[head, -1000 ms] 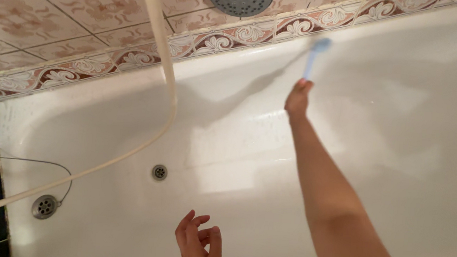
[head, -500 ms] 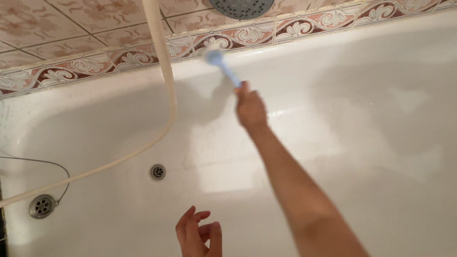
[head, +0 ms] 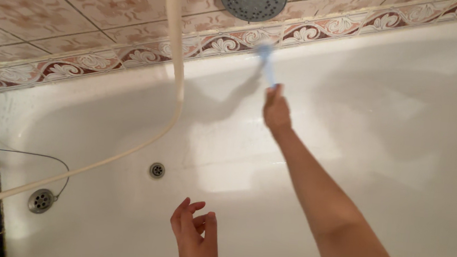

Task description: The person cleans the interior and edges of a bathtub using a handheld cleaning brush.

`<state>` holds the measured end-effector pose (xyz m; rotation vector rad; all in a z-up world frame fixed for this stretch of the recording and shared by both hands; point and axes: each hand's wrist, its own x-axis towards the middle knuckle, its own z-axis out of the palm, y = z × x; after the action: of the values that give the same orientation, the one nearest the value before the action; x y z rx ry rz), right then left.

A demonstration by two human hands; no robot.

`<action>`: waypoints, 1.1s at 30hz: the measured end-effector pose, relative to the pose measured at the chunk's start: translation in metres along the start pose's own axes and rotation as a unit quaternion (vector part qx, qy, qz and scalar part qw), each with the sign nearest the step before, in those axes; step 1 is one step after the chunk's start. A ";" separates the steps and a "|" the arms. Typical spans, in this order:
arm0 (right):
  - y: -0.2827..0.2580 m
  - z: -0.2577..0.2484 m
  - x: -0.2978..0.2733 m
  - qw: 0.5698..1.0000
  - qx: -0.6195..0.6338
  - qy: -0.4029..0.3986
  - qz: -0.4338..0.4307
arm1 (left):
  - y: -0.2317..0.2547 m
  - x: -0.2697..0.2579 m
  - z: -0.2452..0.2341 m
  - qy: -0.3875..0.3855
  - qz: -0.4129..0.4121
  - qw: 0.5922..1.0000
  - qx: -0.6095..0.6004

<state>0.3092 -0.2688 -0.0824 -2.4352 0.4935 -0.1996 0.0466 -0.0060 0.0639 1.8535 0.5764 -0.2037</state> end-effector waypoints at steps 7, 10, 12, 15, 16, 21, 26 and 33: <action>-0.069 0.007 -0.010 0.973 -0.171 -0.076 -0.134 | 0.029 0.012 -0.001 0.003 0.051 0.999 -0.018; -0.044 -0.015 0.003 0.972 -0.199 -0.034 -0.121 | 0.054 0.030 -0.007 0.015 0.140 0.989 0.040; -0.010 -0.037 0.007 0.986 -0.149 0.005 -0.070 | 0.073 0.050 -0.014 0.076 0.279 0.942 0.171; 0.043 -0.057 0.009 0.997 -0.068 -0.009 0.030 | 0.117 0.092 -0.025 0.089 0.467 0.844 0.249; 0.060 -0.058 0.004 0.998 -0.045 -0.008 0.032 | 0.139 0.108 -0.031 0.096 0.544 0.778 0.300; 0.097 -0.035 0.000 0.995 0.052 0.005 0.082 | 0.305 0.155 -0.066 0.039 0.774 0.373 0.511; 0.040 -0.034 -0.022 0.973 0.157 -0.032 0.163 | 0.417 0.108 -0.074 -0.125 0.697 0.132 0.693; -0.066 -0.087 -0.060 0.867 0.417 -0.065 0.264 | 0.556 0.109 -0.069 0.083 0.893 0.030 0.442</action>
<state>0.2515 -0.2459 0.0261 -1.3969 0.7914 0.0004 0.3997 -0.0512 0.5103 -1.3356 1.8460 -1.2235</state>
